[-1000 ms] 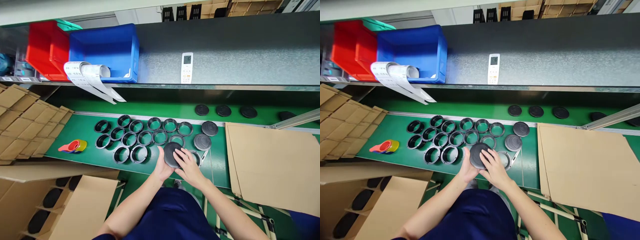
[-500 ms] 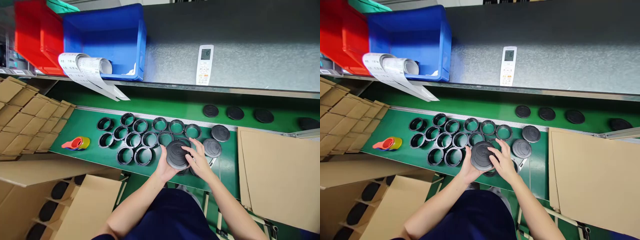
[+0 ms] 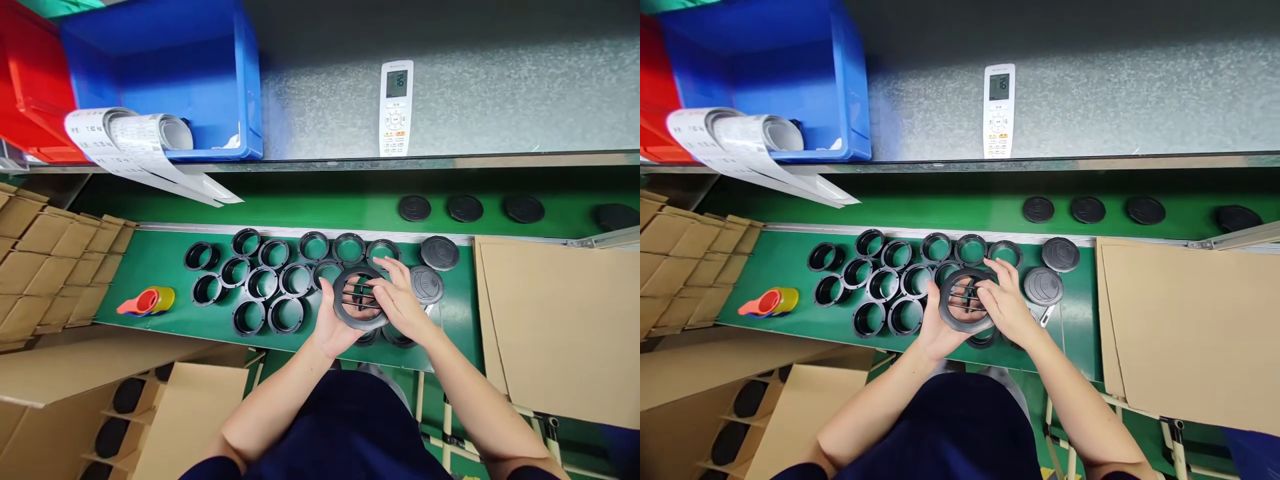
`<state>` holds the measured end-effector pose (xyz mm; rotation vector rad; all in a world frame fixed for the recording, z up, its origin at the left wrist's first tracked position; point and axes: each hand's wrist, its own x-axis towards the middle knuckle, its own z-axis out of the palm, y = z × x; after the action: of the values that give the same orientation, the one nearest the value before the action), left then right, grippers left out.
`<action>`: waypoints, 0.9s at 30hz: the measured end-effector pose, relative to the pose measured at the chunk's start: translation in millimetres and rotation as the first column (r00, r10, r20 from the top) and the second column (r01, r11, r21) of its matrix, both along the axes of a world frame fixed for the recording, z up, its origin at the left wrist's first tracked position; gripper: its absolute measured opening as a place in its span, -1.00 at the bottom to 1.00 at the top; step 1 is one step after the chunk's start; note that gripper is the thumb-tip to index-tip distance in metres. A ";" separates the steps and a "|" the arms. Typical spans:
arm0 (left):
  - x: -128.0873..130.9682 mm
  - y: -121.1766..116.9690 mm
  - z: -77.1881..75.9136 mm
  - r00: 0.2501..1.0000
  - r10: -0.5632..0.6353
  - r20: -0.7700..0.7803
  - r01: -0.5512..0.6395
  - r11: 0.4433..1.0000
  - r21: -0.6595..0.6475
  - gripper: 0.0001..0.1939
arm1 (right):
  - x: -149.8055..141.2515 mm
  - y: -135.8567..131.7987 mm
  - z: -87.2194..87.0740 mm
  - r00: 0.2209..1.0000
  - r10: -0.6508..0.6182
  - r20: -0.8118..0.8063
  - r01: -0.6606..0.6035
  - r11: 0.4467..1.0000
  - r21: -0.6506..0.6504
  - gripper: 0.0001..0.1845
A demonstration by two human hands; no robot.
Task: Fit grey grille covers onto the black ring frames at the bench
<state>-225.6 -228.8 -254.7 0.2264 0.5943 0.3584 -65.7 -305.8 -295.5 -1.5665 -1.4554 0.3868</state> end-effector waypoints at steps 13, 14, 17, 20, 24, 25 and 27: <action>10.8 -3.7 -12.3 0.998 -0.011 0.060 0.017 0.995 -0.097 -0.19 | -1.5 -19.7 -15.0 1.000 0.016 0.006 -0.016 0.999 0.038 -0.53; 10.1 -3.8 -15.5 1.000 0.003 0.021 -0.001 0.996 -0.094 -0.20 | -5.0 -23.7 -19.3 0.995 0.085 0.057 -0.086 0.996 0.026 -0.49; 8.1 -6.7 -30.0 0.994 -0.020 -0.108 0.013 0.997 -0.071 -0.25 | -14.6 -32.7 -35.3 0.958 0.249 0.140 -0.237 0.967 -0.096 -0.23; 11.3 -11.2 -44.4 0.984 -0.099 -0.148 0.094 0.995 -0.044 -0.25 | -17.2 -30.3 -47.8 0.967 0.254 0.032 -0.238 0.939 -0.249 0.03; 17.7 -7.9 -53.3 0.979 -0.146 -0.145 0.142 0.989 -0.036 -0.12 | -5.6 -3.7 -57.7 0.958 0.262 -0.120 -0.287 0.899 -0.332 0.18; 17.1 -5.1 -54.5 0.976 -0.135 -0.172 0.132 0.991 -0.033 -0.09 | 0.7 6.9 -61.3 0.972 0.208 -0.108 -0.232 0.916 -0.326 0.19; 11.9 0.9 -57.3 0.964 -0.098 -0.246 0.097 0.995 -0.016 -0.10 | 16.9 31.8 -71.4 1.000 0.000 -0.006 -0.001 0.946 -0.324 0.18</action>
<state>-213.7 -227.9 -312.0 0.2983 0.8263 0.2343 -48.9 -274.1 -366.9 -1.8212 -1.4403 0.6573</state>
